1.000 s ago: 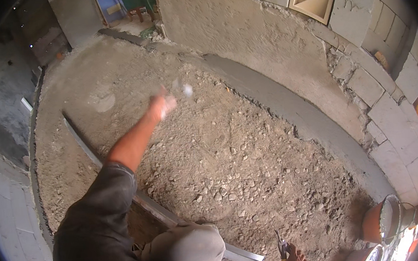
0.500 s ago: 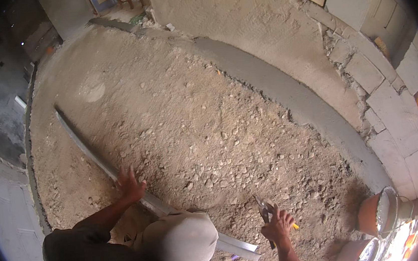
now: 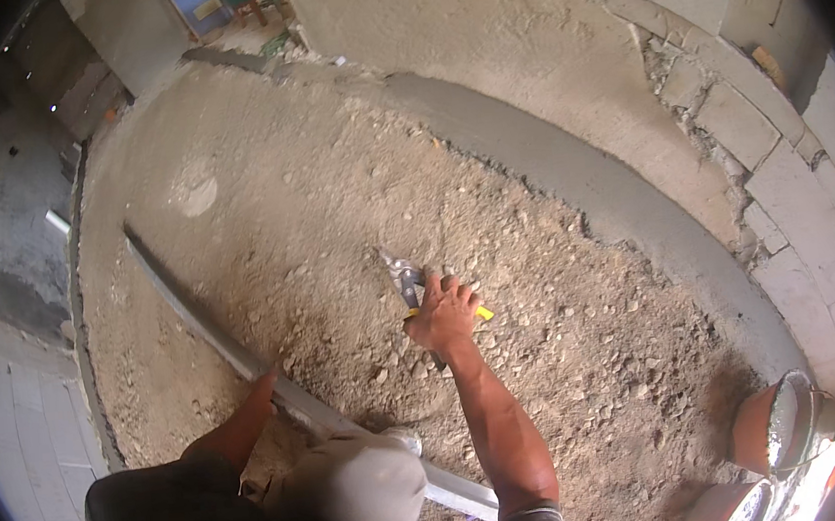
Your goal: The person cuts a metal straightedge with pliers, then uses it to screed and level wet concrete on a floor. They pour additional concrete from buckets and smooth the surface with a trowel.
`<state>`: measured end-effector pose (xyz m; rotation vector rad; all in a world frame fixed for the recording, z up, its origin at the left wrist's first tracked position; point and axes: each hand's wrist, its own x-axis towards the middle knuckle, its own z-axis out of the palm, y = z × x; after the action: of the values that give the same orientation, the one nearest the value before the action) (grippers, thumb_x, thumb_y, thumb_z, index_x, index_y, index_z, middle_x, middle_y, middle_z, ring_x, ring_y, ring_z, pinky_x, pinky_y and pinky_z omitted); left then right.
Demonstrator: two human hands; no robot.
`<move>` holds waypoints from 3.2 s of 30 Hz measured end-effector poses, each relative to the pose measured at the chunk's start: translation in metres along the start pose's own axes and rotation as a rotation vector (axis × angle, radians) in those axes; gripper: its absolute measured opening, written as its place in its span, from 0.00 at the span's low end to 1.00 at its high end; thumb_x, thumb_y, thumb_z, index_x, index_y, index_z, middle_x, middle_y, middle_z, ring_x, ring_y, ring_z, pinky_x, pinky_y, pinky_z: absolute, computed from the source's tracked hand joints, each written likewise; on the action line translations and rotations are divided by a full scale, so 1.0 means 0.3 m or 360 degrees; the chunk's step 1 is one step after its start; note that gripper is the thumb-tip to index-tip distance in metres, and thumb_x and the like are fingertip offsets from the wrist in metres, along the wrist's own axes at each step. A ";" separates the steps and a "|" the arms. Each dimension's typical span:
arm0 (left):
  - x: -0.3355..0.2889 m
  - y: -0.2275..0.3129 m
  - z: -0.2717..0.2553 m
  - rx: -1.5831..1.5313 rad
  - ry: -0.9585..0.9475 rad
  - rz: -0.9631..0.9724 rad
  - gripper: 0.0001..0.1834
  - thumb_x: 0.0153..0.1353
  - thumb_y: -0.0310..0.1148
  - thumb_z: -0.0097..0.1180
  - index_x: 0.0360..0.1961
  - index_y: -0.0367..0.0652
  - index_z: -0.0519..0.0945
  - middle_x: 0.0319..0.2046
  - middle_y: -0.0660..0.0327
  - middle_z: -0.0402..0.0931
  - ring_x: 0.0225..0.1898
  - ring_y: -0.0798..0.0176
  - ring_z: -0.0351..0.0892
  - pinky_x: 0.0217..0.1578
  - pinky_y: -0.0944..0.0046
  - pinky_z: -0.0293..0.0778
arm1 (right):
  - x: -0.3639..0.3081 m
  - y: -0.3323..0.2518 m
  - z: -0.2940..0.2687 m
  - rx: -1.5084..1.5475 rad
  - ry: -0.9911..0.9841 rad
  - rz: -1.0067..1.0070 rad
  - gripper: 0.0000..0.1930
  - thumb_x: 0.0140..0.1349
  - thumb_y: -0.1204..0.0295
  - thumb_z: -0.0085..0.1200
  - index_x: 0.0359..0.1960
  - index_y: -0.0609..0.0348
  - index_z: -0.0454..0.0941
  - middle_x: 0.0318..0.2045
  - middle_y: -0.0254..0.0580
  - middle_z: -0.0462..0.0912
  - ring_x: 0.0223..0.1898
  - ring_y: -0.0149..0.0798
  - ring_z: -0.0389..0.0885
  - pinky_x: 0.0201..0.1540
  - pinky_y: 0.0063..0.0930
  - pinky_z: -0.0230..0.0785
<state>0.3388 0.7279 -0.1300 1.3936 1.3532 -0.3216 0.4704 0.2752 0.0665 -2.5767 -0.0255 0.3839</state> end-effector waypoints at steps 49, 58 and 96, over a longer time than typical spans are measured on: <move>-2.098 1.721 -0.012 0.1237 -0.0421 0.1230 0.22 0.42 0.22 0.63 0.43 0.35 0.79 0.41 0.45 0.76 0.46 0.49 0.76 0.47 0.52 0.70 | 0.575 0.432 -4.064 0.1831 0.0946 0.0246 0.19 0.56 0.57 0.63 0.41 0.59 0.85 0.47 0.46 0.84 0.41 0.39 0.84 0.44 0.36 0.75; -1.867 1.716 0.176 0.1388 -0.0900 0.1384 0.10 0.39 0.26 0.57 0.28 0.36 0.79 0.23 0.59 0.74 0.26 0.62 0.70 0.29 0.59 0.67 | 0.370 0.512 -4.229 -0.0459 0.2191 0.0657 0.30 0.52 0.54 0.68 0.49 0.66 0.78 0.46 0.53 0.83 0.42 0.52 0.82 0.43 0.44 0.74; -2.091 1.294 -0.365 -0.1552 -0.1113 0.0038 0.40 0.60 0.62 0.44 0.64 0.43 0.68 0.65 0.52 0.65 0.65 0.42 0.63 0.65 0.37 0.55 | -1.404 -1.309 -2.169 -0.1417 0.0467 -0.0348 0.05 0.50 0.71 0.56 0.28 0.56 0.78 0.31 0.39 0.73 0.35 0.42 0.72 0.41 0.36 0.71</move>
<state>0.4146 0.5912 0.5991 0.3997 0.7119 -0.0770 0.2683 0.2462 0.9110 -3.4235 -0.4629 -0.1415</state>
